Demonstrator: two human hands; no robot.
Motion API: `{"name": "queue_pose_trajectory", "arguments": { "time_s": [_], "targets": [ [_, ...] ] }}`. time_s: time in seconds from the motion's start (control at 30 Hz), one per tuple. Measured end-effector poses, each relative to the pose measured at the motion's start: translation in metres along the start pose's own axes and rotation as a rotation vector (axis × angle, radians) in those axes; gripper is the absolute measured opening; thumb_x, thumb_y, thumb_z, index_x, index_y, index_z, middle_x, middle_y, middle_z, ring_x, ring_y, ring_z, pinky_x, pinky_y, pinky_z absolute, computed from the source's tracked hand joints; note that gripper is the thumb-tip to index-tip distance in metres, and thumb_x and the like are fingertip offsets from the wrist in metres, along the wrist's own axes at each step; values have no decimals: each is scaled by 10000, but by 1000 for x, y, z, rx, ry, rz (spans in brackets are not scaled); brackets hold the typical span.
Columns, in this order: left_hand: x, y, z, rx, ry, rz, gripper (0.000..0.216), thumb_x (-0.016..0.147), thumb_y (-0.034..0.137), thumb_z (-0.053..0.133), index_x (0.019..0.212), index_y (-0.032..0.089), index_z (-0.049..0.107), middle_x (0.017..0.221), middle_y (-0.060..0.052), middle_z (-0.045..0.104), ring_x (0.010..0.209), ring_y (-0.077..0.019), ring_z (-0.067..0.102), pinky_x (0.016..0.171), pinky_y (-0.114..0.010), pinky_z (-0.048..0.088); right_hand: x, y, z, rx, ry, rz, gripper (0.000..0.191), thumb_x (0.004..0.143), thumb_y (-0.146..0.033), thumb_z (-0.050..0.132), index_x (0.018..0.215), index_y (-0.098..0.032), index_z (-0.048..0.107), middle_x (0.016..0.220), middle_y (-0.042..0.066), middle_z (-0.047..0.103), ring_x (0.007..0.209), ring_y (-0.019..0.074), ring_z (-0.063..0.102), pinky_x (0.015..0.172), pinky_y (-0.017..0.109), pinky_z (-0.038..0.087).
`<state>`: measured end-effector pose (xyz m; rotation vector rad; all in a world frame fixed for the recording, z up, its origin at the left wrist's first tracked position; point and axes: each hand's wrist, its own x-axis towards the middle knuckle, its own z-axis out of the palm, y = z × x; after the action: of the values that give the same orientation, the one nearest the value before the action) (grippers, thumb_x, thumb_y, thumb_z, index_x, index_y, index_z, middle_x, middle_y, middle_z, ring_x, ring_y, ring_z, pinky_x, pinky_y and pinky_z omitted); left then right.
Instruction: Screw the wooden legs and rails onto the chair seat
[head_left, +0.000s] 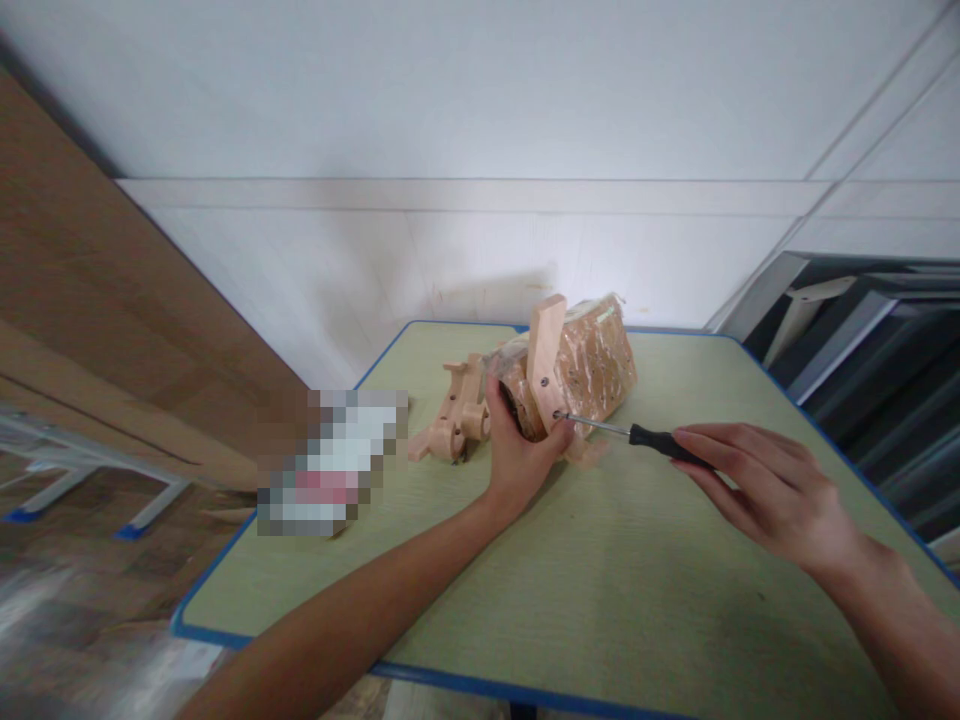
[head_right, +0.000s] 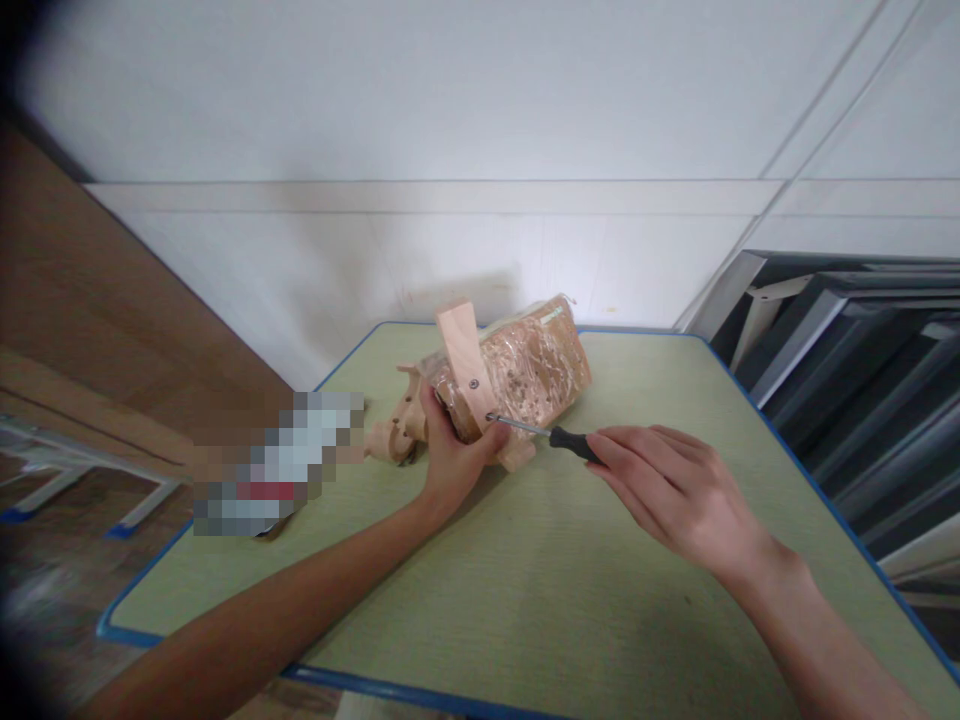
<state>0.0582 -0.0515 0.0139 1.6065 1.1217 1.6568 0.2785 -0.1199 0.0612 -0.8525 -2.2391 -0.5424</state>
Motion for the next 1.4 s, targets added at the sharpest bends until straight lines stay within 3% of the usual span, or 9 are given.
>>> {"name": "queue_pose_trajectory", "arguments": {
  "time_s": [0.7, 0.9, 1.03, 1.2, 1.4],
  "targets": [
    [0, 5, -1, 16, 0, 38, 982, 607, 115, 687, 1379, 277, 101, 1410, -86, 334, 1274, -225, 377, 1055, -385, 323, 1, -8, 2, -94, -134, 29, 269, 828, -186, 550, 1087, -114, 546, 801, 60, 666, 626, 155, 621, 552, 262, 464],
    [-1, 2, 0, -36, -5, 49, 1003, 603, 115, 700, 1381, 303, 97, 1417, -64, 327, 1269, -201, 380, 1062, -364, 316, 5, -17, 2, 78, -151, 161, 267, 848, -80, 467, 1110, -99, 515, 1012, 104, 592, 879, 139, 599, 748, 221, 477],
    [-1, 0, 0, -28, -4, 30, 996, 612, 126, 693, 1383, 304, 88, 1413, -69, 330, 1263, -209, 385, 1056, -384, 323, 8, -22, 3, 138, -175, 146, 306, 839, -42, 457, 1133, -110, 511, 1056, 108, 552, 954, 135, 570, 823, 216, 461],
    [-3, -2, -1, 11, -19, 35, 1012, 583, 157, 724, 1379, 297, 113, 1408, -75, 326, 1233, -229, 413, 1041, -405, 339, 5, -24, 10, 107, -117, 129, 294, 775, -102, 603, 1063, -124, 549, 947, 78, 563, 831, 128, 596, 751, 226, 494],
    [-2, -1, 0, 25, -12, 47, 1007, 588, 146, 712, 1379, 285, 104, 1376, -82, 366, 1208, -231, 436, 1024, -411, 355, 5, -27, 16, 63, -77, 86, 248, 753, -52, 607, 992, -109, 570, 879, 68, 567, 748, 104, 591, 663, 211, 490]
  ]
}}
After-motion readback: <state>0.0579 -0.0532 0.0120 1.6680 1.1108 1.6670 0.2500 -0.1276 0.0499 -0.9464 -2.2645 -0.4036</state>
